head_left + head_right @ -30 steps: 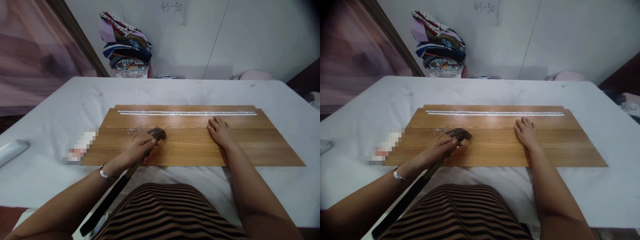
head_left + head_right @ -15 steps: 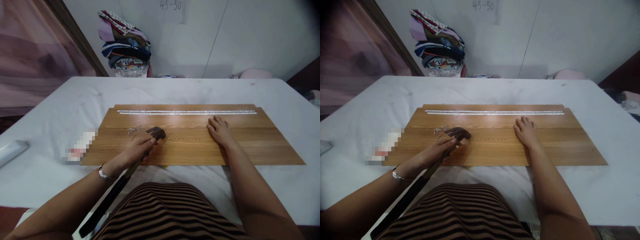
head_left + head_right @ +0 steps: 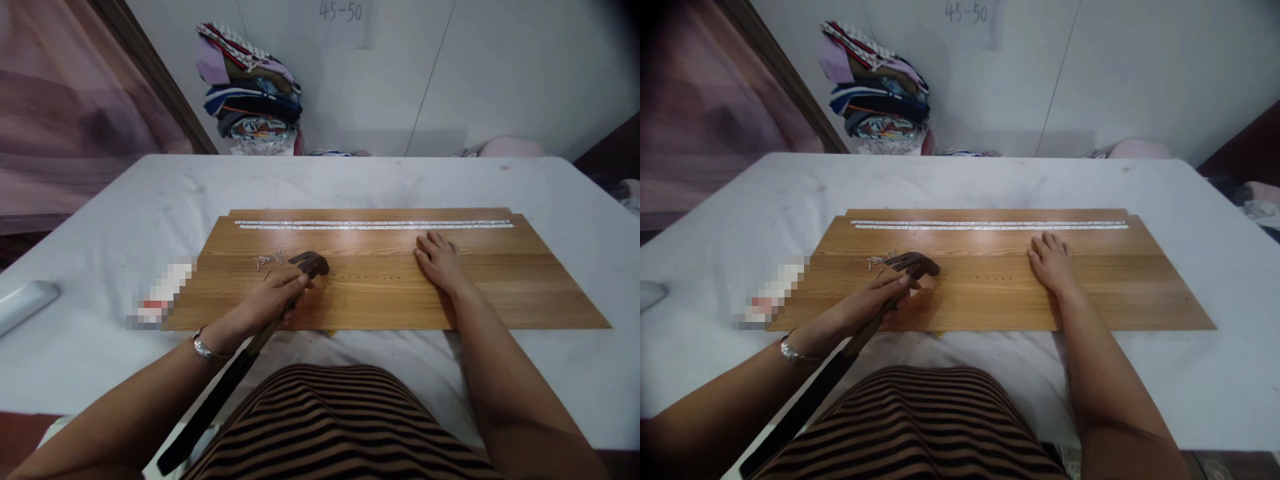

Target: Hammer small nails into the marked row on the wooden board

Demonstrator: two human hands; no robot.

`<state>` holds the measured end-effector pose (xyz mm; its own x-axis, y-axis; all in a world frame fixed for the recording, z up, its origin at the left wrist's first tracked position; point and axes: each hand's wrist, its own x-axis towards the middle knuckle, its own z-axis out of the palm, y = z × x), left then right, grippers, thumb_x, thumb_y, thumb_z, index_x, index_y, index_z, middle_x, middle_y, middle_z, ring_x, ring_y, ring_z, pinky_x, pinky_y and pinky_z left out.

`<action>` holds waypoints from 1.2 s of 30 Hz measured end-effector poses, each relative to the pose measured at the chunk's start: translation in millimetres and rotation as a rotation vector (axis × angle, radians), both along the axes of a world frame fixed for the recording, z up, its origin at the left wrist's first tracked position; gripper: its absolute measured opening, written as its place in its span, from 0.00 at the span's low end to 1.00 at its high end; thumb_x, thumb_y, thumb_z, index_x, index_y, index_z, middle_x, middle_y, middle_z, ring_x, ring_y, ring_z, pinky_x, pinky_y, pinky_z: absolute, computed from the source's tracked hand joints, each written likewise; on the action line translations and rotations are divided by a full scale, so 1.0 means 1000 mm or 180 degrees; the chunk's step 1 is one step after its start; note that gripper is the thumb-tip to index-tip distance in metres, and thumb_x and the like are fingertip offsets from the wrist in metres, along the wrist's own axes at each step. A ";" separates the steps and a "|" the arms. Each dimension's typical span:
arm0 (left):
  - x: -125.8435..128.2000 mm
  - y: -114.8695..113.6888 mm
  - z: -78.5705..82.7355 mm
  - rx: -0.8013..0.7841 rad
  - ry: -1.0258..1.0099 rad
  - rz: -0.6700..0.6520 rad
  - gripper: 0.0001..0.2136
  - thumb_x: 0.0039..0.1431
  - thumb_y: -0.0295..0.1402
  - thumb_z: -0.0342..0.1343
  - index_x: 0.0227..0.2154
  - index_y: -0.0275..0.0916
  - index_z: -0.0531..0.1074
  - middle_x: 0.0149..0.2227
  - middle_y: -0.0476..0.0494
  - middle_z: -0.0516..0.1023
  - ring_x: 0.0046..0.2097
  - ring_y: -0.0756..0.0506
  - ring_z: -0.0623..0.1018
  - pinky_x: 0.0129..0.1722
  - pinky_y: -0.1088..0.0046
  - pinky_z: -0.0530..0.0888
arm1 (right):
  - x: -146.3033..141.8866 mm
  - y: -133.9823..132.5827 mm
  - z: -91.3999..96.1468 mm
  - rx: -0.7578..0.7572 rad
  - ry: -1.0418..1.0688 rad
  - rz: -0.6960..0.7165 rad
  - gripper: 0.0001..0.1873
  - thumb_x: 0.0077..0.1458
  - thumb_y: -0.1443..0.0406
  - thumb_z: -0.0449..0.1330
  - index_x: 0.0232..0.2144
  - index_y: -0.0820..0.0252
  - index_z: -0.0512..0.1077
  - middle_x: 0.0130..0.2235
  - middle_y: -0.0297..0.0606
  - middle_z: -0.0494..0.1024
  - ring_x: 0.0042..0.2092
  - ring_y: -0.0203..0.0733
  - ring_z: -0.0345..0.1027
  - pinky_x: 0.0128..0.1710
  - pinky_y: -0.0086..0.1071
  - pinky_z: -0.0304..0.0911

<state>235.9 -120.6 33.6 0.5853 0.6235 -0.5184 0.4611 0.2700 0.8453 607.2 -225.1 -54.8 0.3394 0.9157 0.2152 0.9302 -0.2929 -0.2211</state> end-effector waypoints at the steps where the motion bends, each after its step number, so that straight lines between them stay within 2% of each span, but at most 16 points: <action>1: 0.000 0.000 -0.001 -0.0031 0.0001 -0.0008 0.21 0.59 0.51 0.50 0.39 0.36 0.70 0.23 0.53 0.64 0.17 0.56 0.62 0.14 0.81 0.58 | 0.000 0.000 0.000 0.0006 0.0004 0.0007 0.24 0.63 0.57 0.45 0.53 0.59 0.70 0.61 0.53 0.66 0.62 0.59 0.56 0.57 0.58 0.51; 9: 0.002 -0.001 -0.002 -0.0095 0.0007 -0.0005 0.20 0.59 0.51 0.51 0.38 0.37 0.70 0.23 0.53 0.64 0.17 0.56 0.62 0.14 0.81 0.58 | 0.000 0.000 0.001 -0.0053 -0.0051 0.0016 0.25 0.63 0.56 0.43 0.52 0.61 0.70 0.60 0.54 0.66 0.62 0.58 0.56 0.57 0.56 0.52; 17: -0.002 0.001 -0.004 -0.0050 -0.0038 -0.0013 0.21 0.59 0.52 0.51 0.38 0.37 0.71 0.23 0.52 0.64 0.18 0.56 0.62 0.15 0.81 0.59 | 0.002 0.000 -0.002 0.0019 -0.0073 0.0023 0.23 0.63 0.57 0.45 0.52 0.58 0.71 0.60 0.52 0.67 0.62 0.58 0.56 0.57 0.57 0.52; 21: -0.001 0.002 -0.006 -0.0044 -0.0031 -0.0028 0.20 0.59 0.51 0.50 0.38 0.37 0.71 0.23 0.52 0.65 0.17 0.55 0.62 0.15 0.80 0.59 | 0.000 -0.001 0.000 -0.0028 -0.0076 -0.0019 0.24 0.63 0.57 0.45 0.52 0.61 0.71 0.61 0.53 0.66 0.63 0.58 0.56 0.58 0.56 0.52; 36: 0.001 0.000 -0.001 0.0019 -0.0102 -0.0046 0.21 0.60 0.51 0.50 0.38 0.36 0.70 0.23 0.52 0.65 0.18 0.56 0.62 0.15 0.81 0.58 | 0.001 -0.001 -0.001 -0.0044 -0.0054 -0.0019 0.24 0.63 0.57 0.45 0.53 0.61 0.70 0.61 0.54 0.65 0.63 0.59 0.56 0.57 0.57 0.52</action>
